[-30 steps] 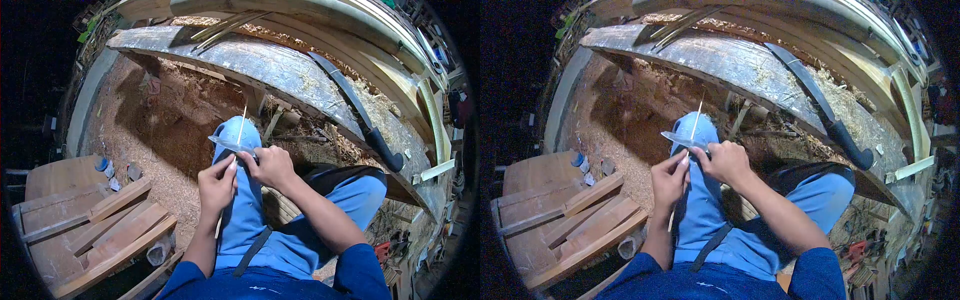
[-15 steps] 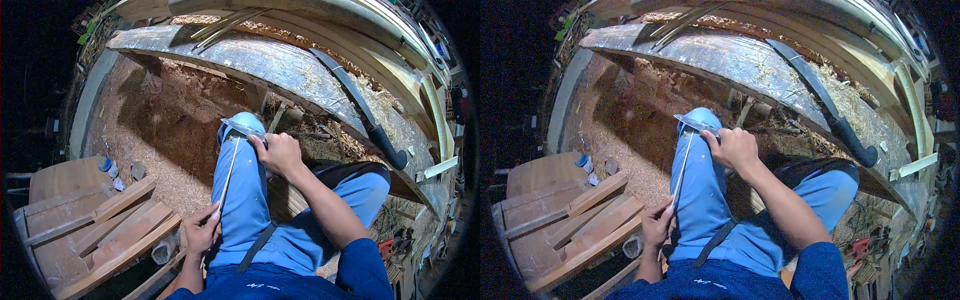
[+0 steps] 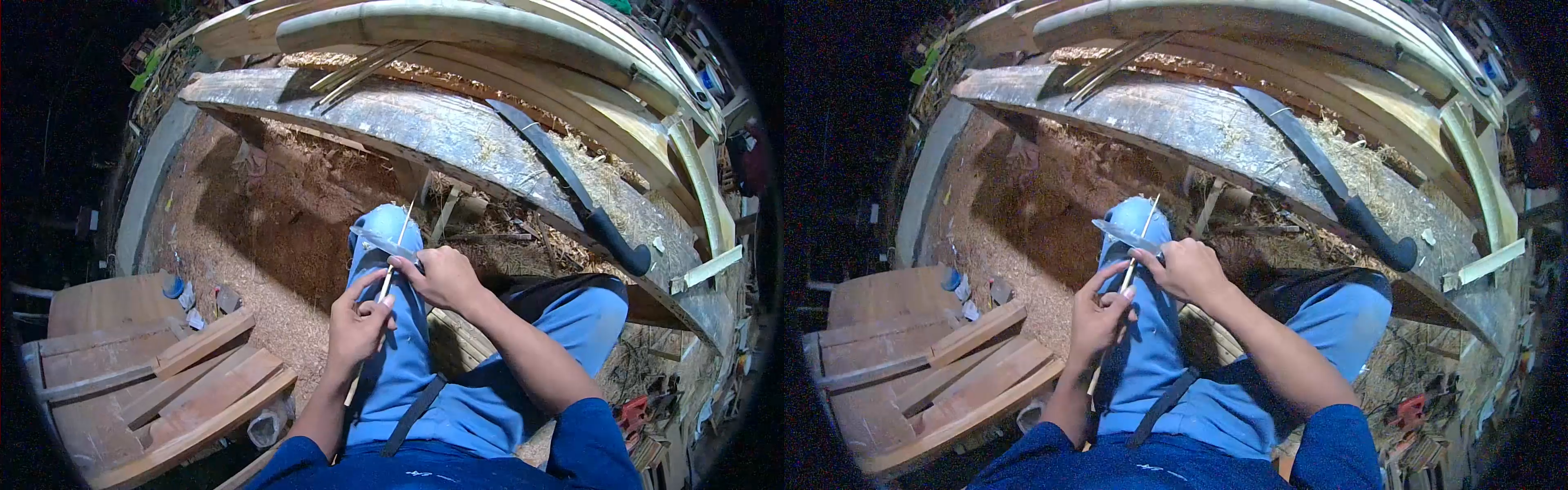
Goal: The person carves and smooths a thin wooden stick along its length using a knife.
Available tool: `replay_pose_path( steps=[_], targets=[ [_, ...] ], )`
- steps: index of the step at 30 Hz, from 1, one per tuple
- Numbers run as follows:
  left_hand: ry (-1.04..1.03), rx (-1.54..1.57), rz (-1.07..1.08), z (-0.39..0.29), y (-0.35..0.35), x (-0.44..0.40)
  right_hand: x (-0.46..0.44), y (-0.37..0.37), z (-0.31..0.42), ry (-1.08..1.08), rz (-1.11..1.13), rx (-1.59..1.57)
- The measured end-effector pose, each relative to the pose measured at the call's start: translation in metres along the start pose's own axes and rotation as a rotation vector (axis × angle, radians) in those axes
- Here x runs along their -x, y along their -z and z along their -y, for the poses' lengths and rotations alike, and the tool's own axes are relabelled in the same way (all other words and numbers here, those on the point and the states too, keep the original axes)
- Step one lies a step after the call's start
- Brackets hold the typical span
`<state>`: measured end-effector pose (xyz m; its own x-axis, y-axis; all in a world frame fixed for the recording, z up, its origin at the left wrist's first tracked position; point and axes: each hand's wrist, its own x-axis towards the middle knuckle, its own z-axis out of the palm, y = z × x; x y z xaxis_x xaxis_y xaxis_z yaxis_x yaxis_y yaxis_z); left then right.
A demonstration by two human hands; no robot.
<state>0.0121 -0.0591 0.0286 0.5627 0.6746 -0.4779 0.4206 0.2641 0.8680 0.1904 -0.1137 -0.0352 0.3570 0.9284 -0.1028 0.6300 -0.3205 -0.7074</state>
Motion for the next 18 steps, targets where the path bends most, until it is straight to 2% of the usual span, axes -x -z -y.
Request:
replay_pose_path(
  steps=[5,11,13,18],
  targets=[
    [-0.061,0.119,-0.078,-0.006,-0.010,-0.023,-0.003,0.007,0.006,-0.001,0.027,0.016],
    [-0.072,0.098,-0.095,0.000,-0.013,-0.039,-0.010,-0.001,0.002,0.016,-0.018,-0.008],
    [-0.071,0.107,-0.099,0.004,-0.012,-0.040,-0.009,-0.003,0.005,0.053,-0.107,0.051],
    [-0.073,0.091,-0.111,0.004,-0.013,-0.042,-0.010,0.000,0.005,0.048,-0.102,0.076]
  ],
)
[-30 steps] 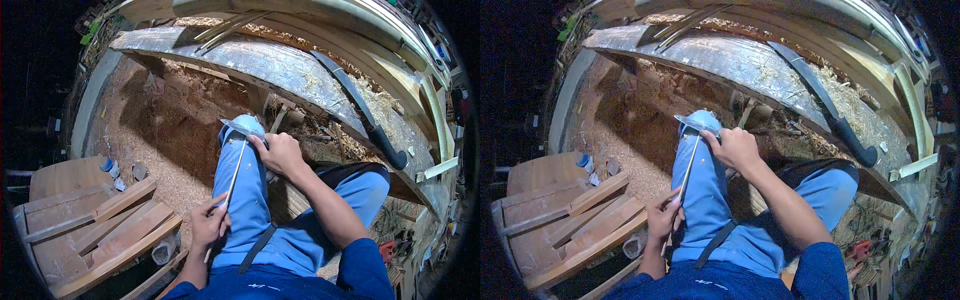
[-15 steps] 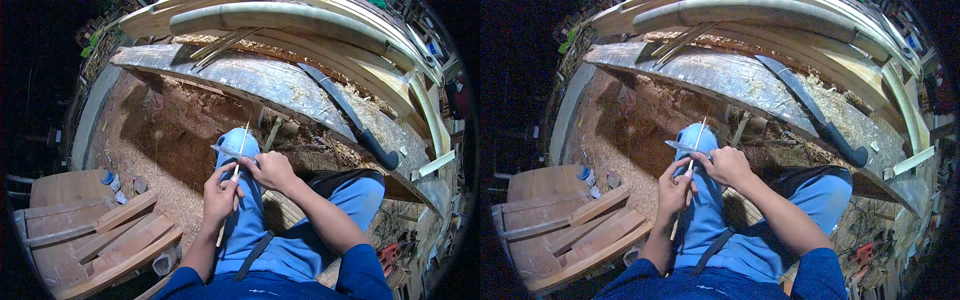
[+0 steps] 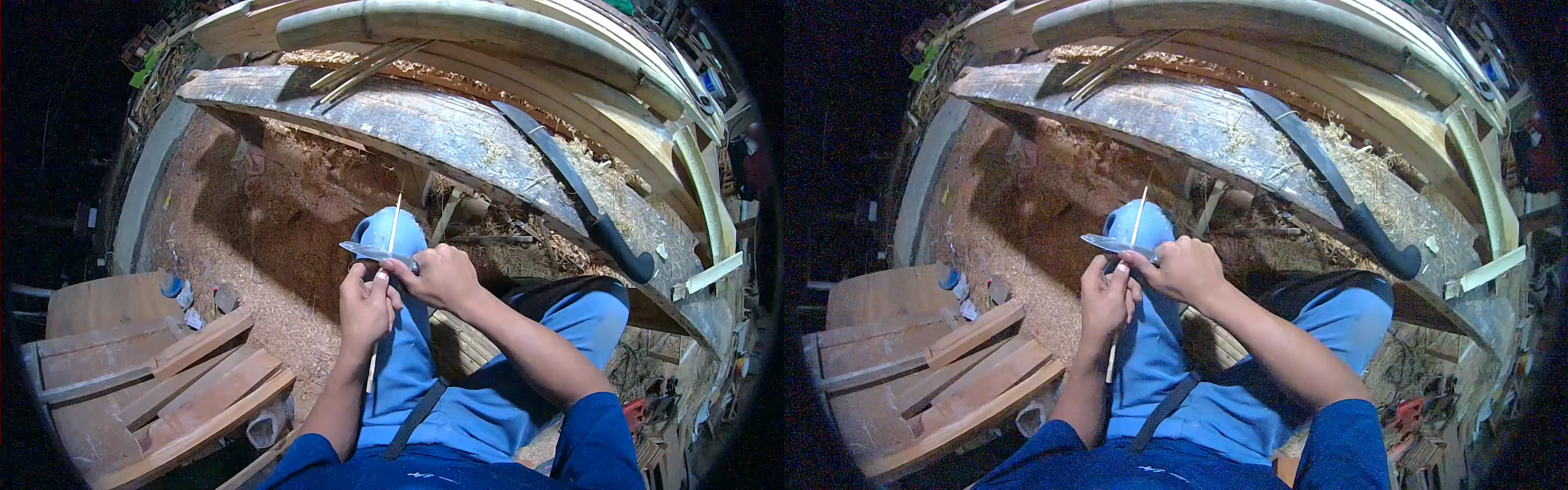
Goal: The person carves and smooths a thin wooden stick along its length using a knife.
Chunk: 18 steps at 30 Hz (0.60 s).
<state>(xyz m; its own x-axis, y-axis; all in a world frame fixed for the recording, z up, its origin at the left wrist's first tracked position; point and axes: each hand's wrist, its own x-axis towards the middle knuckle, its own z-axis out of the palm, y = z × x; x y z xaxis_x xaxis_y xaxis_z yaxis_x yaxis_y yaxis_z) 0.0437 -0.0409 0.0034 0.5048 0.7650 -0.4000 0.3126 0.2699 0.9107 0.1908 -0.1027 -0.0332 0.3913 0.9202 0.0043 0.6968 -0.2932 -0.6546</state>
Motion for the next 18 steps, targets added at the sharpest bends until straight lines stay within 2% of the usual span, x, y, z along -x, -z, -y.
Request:
replay_pose_path(
  steps=[11,13,18],
  targets=[
    [0.022,0.085,0.044,0.002,0.011,0.022,0.006,-0.017,-0.004,0.076,-0.101,0.079],
    [0.054,0.083,0.049,0.000,0.012,0.036,0.003,-0.014,-0.002,-0.089,-0.074,0.007],
    [0.107,0.172,0.074,0.010,0.025,0.069,-0.001,-0.009,-0.006,-0.099,-0.057,0.019]
  ],
)
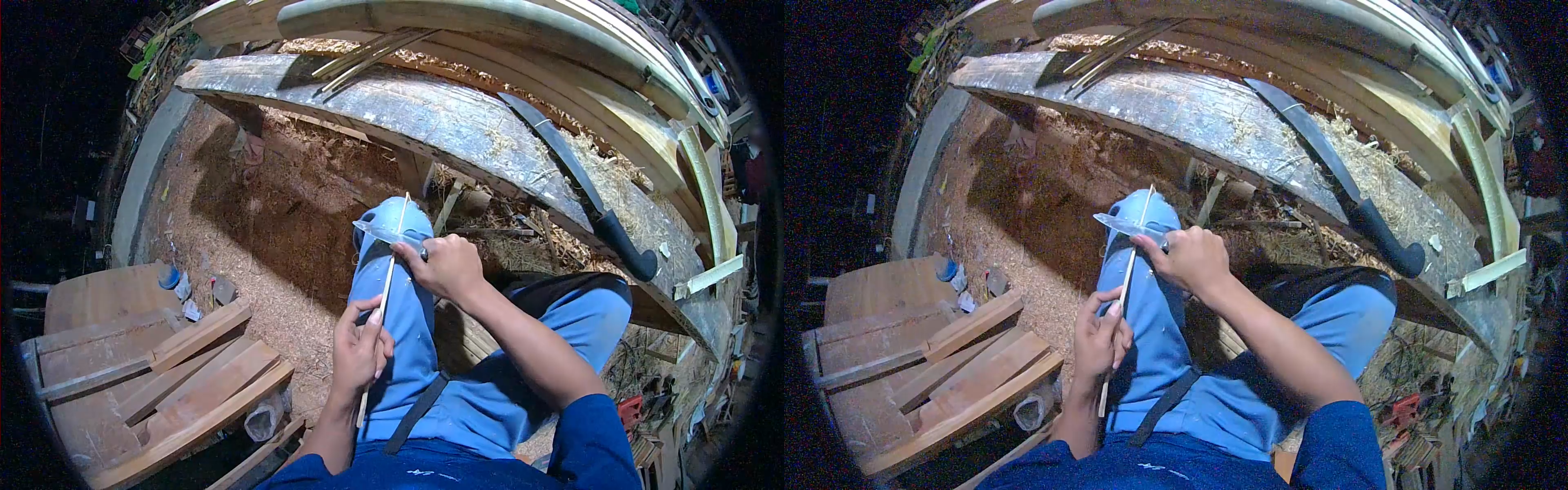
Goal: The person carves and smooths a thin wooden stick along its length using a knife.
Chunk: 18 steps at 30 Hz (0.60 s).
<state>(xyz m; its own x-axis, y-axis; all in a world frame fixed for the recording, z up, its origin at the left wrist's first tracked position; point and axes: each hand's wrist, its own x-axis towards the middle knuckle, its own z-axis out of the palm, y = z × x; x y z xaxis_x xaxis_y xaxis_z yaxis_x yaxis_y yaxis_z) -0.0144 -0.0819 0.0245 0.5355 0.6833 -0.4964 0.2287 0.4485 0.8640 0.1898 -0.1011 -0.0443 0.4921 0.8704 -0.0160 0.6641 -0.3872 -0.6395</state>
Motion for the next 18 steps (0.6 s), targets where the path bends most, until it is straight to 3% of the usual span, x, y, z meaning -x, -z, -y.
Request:
replay_pose_path(
  steps=[4,9,15,18],
  targets=[
    [-0.038,-0.126,-0.001,-0.006,-0.010,-0.016,0.003,0.004,0.004,-0.026,0.049,-0.033],
    [0.005,-0.026,-0.024,-0.010,-0.014,-0.049,0.014,0.004,0.008,0.077,0.055,0.003],
    [-0.084,-0.096,-0.056,-0.004,-0.019,-0.038,0.009,0.006,0.003,0.091,0.041,0.047],
    [-0.032,-0.115,-0.059,-0.001,-0.014,-0.010,0.001,0.008,0.000,-0.038,0.011,0.011]
  ],
)
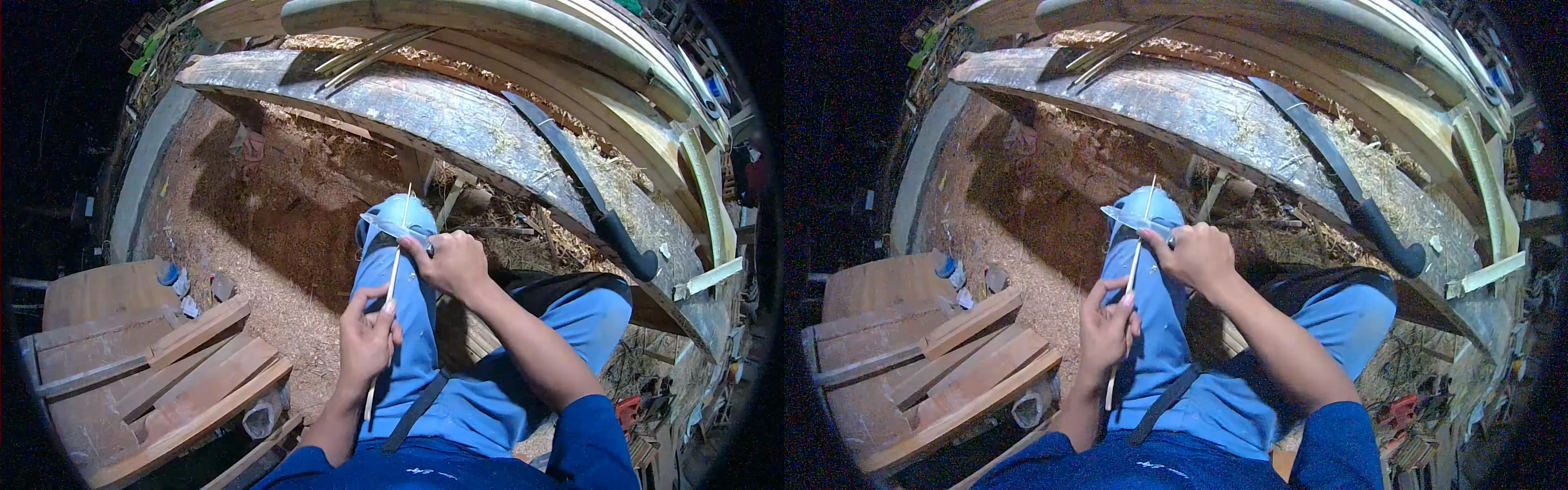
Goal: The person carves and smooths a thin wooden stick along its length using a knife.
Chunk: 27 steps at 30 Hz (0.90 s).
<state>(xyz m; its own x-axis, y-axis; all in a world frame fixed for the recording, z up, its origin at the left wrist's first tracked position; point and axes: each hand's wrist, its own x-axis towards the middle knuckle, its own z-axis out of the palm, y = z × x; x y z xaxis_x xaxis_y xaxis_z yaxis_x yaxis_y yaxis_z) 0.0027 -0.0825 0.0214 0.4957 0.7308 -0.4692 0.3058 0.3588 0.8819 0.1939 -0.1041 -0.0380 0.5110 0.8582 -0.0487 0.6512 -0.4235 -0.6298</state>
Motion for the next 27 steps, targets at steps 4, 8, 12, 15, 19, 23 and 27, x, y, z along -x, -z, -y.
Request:
replay_pose_path(
  steps=[4,8,12,15,19,23,27],
  targets=[
    [0.086,0.006,-0.012,0.001,0.013,0.029,-0.001,-0.004,-0.004,-0.029,-0.005,-0.011],
    [-0.016,-0.020,-0.122,0.001,0.003,0.014,-0.001,0.001,0.005,-0.033,0.059,-0.032],
    [-0.074,0.016,-0.126,-0.011,-0.009,-0.029,0.008,0.001,0.010,0.032,0.066,-0.029],
    [-0.092,0.028,-0.124,-0.004,-0.011,-0.039,0.006,0.005,0.008,0.000,0.068,-0.050],
    [-0.063,0.004,-0.074,-0.002,-0.001,-0.015,0.002,0.004,0.002,-0.084,0.041,-0.064],
    [-0.012,-0.013,-0.051,-0.001,0.020,0.017,-0.002,0.008,0.000,-0.107,0.085,-0.056],
    [0.039,0.002,-0.052,0.008,0.041,0.041,-0.004,0.006,0.002,-0.106,0.093,-0.052]
  ],
)
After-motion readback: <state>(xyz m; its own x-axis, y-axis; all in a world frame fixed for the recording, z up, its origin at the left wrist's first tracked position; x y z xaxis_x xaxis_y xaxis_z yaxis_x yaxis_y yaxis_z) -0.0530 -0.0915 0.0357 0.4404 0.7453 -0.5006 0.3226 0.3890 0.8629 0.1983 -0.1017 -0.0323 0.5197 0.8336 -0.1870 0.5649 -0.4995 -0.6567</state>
